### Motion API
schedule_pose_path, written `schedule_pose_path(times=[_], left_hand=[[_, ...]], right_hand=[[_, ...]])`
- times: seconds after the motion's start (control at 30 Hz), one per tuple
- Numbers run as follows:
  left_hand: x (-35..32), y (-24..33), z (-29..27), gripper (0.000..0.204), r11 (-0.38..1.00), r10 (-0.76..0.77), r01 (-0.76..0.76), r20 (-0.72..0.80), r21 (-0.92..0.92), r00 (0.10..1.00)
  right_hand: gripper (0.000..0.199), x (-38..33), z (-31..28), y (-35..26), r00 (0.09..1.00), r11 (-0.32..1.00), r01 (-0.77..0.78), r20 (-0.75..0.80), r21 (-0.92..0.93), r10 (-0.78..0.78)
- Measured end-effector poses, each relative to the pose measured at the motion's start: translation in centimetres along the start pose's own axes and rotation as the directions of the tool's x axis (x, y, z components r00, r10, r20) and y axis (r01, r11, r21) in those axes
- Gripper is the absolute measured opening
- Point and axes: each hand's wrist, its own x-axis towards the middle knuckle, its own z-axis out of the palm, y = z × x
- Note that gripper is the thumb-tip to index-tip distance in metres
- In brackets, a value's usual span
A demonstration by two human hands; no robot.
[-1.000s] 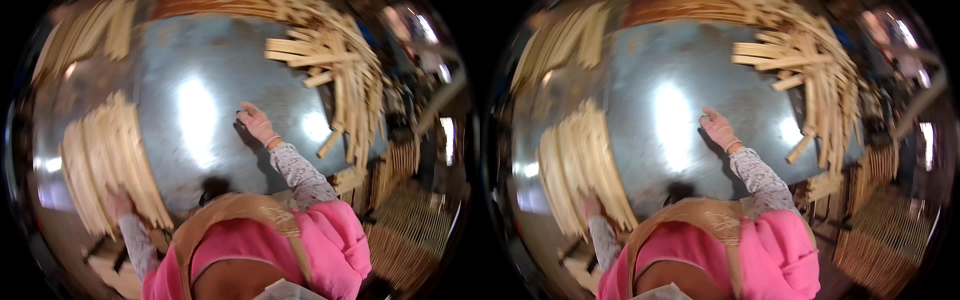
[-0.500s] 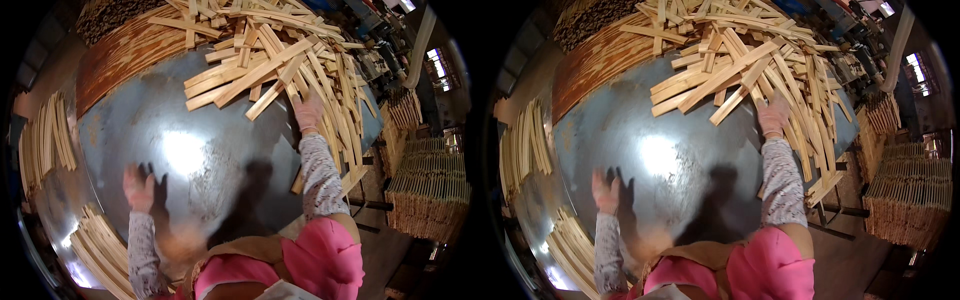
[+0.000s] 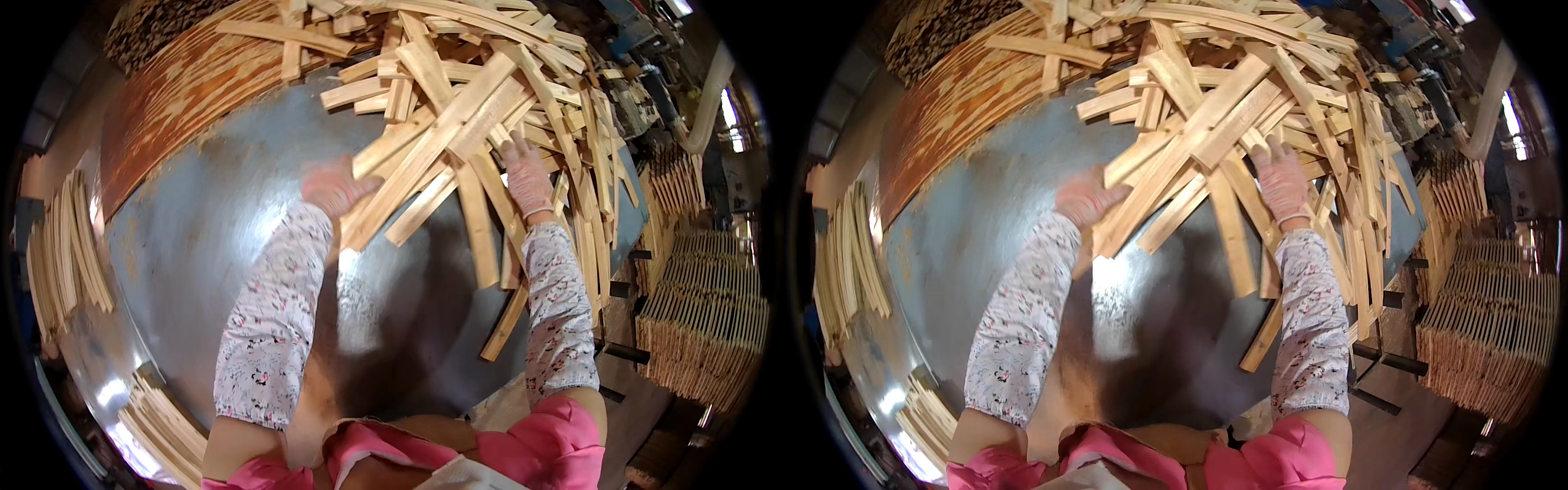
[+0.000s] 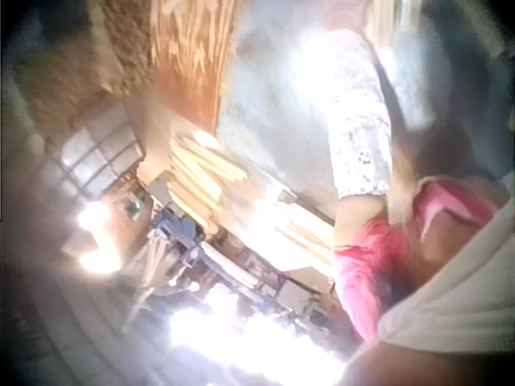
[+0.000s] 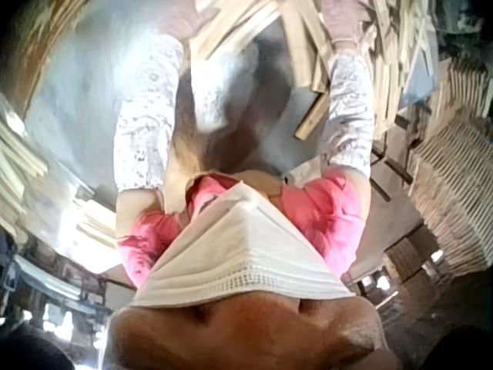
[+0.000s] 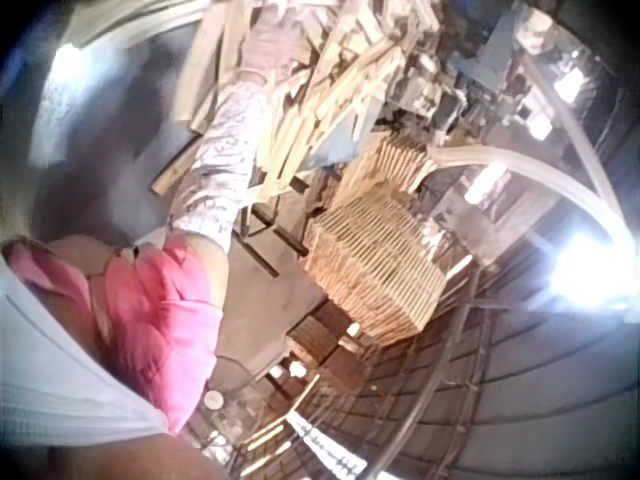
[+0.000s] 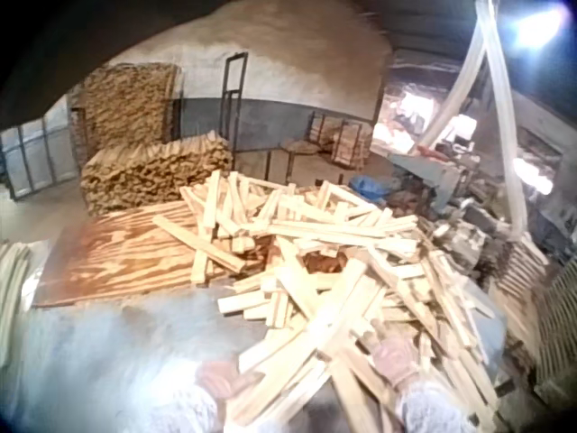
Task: The person repeatedly picks up thin wooden sticks from a metal table, aligns them into neat stacks, and places the stacks onto a nearby rack. The process involves gathering sticks, arranging them side-by-side, and transferring the bundles to a storage area.
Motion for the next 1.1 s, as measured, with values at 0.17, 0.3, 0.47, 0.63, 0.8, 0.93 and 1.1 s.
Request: schedule_pose_path(times=[0.17, 0.3, 0.47, 0.63, 0.8, 0.93, 1.1], left_hand=[[-16.7, -1.7, 3.5, 0.07, 0.875, -0.398, 0.397, 0.055, -0.276, 0.916], [-32.9, -6.3, 8.3, 0.068, 0.713, -0.547, 0.536, 0.12, -0.452, 0.828], [-48.9, -7.5, 10.4, 0.062, 0.54, -0.693, 0.585, 0.075, -0.605, 0.717], [-54.7, -5.8, 8.9, 0.043, 0.61, -0.747, 0.64, -0.07, -0.467, 0.661], [-66.3, -8.5, 7.7, 0.041, 0.63, -0.749, 0.685, -0.052, -0.366, 0.661], [-79.6, -10.8, 7.5, 0.048, 0.494, -0.864, 0.733, -0.168, -0.467, 0.475], [-89.8, -20.2, 9.2, 0.052, 0.459, -0.885, 0.49, -0.428, -0.741, 0.181]], right_hand=[[0.094, -5.0, -7.0, -15.7, 0.93, 0.863, -0.288, 0.337, 0.416, 0.148], [0.088, -14.3, -9.5, -26.9, 0.926, 0.935, 0.021, 0.345, 0.353, -0.151], [0.095, -20.9, -13.2, -36.0, 0.917, 0.66, 0.152, 0.144, 0.735, -0.371], [0.103, -26.0, -20.5, -49.7, 0.845, 0.71, 0.389, 0.08, 0.587, -0.529], [0.095, -23.2, -20.5, -49.1, 0.732, 0.657, 0.365, 0.233, 0.66, -0.64], [0.079, -21.6, -14.5, -45.0, 0.804, 0.81, 0.41, 0.254, 0.419, -0.538], [0.062, -24.0, -19.5, -50.2, 0.783, 0.806, 0.47, 0.253, 0.36, -0.569]])
